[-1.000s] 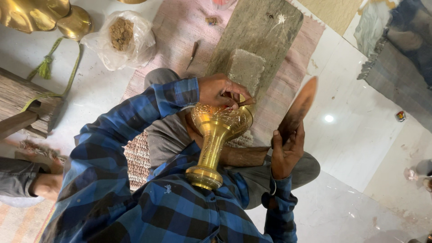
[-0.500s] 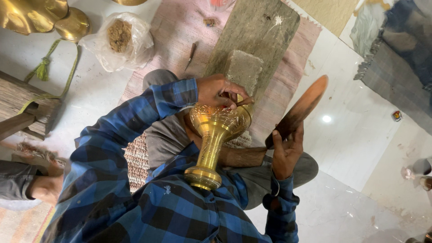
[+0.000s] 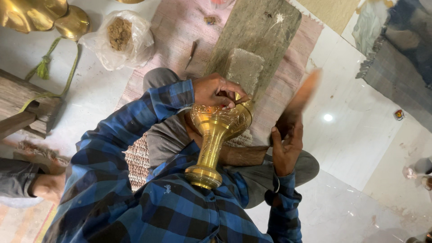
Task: The person sits cross-legged on the floor with a brass goblet-shaped vessel resting on a wooden plank in their lap. They hold a small chisel against the engraved pattern on the vessel's cup and strike it with a wooden mallet, rotating the vessel to work new areas of the design.
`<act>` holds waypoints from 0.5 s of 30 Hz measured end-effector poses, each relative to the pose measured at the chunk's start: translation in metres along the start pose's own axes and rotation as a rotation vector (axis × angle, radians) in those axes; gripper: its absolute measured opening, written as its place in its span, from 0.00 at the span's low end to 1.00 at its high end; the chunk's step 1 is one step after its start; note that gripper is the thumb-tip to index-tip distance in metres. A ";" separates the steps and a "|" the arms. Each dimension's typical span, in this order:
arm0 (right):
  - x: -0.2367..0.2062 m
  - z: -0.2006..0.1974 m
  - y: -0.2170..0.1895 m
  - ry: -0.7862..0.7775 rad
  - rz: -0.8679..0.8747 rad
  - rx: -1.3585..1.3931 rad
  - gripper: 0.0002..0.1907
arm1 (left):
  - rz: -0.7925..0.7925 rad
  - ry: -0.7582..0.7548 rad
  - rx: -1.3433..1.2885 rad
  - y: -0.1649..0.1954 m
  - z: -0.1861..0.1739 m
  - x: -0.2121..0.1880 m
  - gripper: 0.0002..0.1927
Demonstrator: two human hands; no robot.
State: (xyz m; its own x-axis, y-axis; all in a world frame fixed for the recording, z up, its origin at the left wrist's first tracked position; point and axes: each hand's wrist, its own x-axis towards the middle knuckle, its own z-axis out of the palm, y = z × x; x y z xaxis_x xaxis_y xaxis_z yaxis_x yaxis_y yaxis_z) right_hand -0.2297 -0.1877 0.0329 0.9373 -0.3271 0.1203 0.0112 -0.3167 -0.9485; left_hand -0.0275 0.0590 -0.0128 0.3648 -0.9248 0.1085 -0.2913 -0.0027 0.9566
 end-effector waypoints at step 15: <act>0.009 -0.004 0.006 -0.150 -0.114 -0.287 0.29 | 0.078 0.093 0.007 -0.002 0.007 -0.008 0.24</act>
State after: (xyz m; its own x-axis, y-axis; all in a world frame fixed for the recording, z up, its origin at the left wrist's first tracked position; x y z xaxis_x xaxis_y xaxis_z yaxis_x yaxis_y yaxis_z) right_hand -0.2230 -0.1958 0.0298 0.9767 -0.1477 0.1560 0.0402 -0.5880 -0.8079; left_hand -0.0354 0.0638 -0.0177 0.4211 -0.8829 0.2079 -0.3284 0.0652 0.9423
